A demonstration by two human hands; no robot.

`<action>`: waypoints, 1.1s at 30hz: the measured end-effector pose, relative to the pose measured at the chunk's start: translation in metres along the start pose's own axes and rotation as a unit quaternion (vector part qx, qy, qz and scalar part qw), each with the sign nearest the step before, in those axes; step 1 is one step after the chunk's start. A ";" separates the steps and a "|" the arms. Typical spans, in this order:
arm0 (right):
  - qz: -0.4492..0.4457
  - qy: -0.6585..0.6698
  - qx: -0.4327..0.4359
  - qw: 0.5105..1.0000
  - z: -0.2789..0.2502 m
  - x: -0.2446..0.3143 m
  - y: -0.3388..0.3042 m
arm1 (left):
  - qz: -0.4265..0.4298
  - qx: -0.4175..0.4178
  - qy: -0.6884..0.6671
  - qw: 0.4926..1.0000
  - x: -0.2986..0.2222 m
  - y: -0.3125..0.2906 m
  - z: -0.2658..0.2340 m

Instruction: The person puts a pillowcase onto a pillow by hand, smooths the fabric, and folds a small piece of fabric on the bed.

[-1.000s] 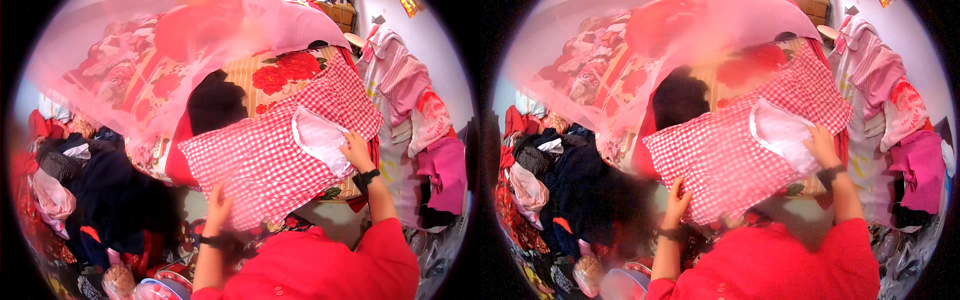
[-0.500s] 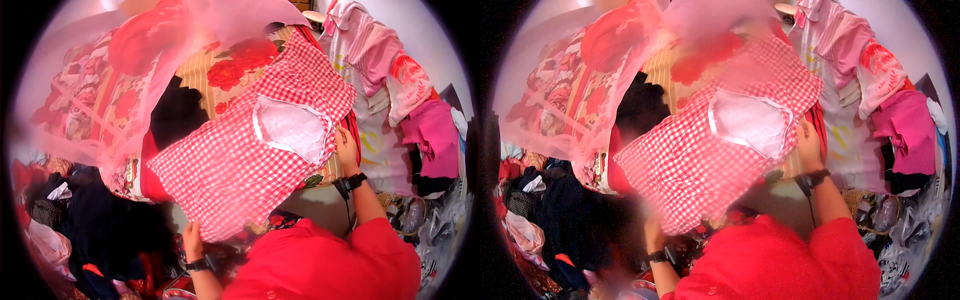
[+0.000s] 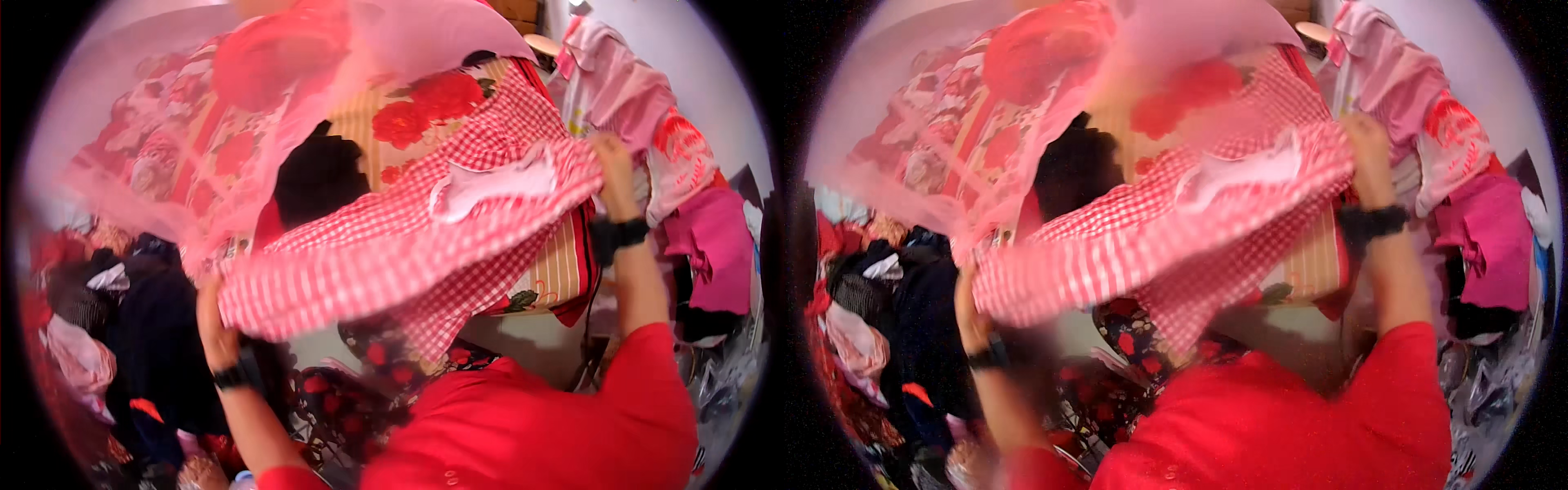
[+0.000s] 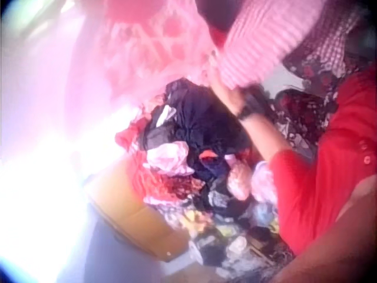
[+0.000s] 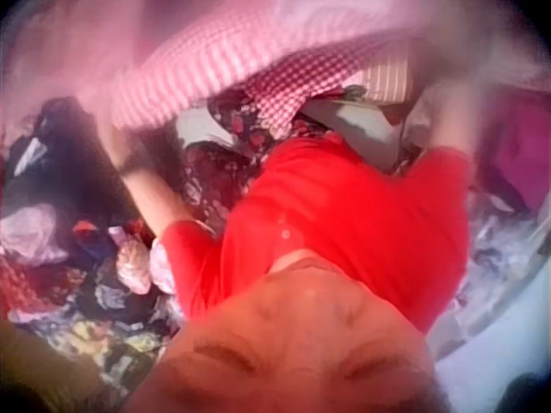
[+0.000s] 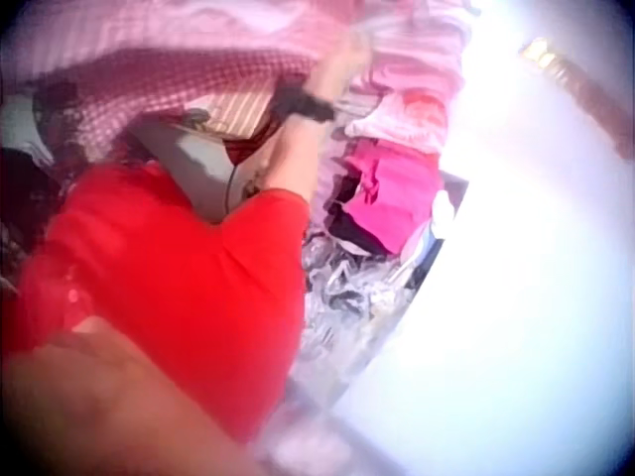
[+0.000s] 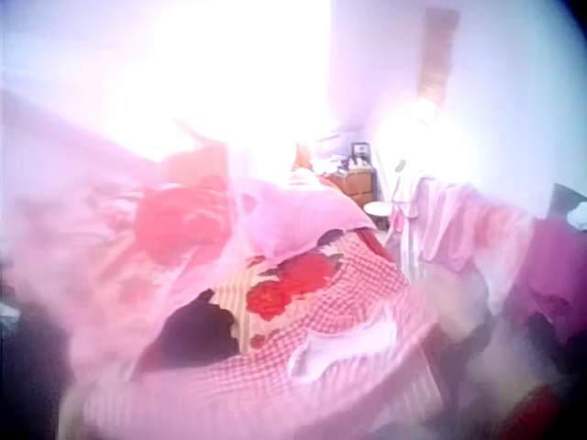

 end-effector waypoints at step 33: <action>-0.258 -0.199 0.345 0.880 0.214 -0.008 -0.190 | 0.186 0.087 0.604 0.770 0.167 -0.034 0.214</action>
Point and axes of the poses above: each hand's wrist, its own y-axis towards the middle knuckle, its own z-axis out of the palm, x = y × z, the point moved 8 cm from there along y, towards the middle knuckle, and after that the axes turned 3 degrees about -x, right-handed, at the moved point
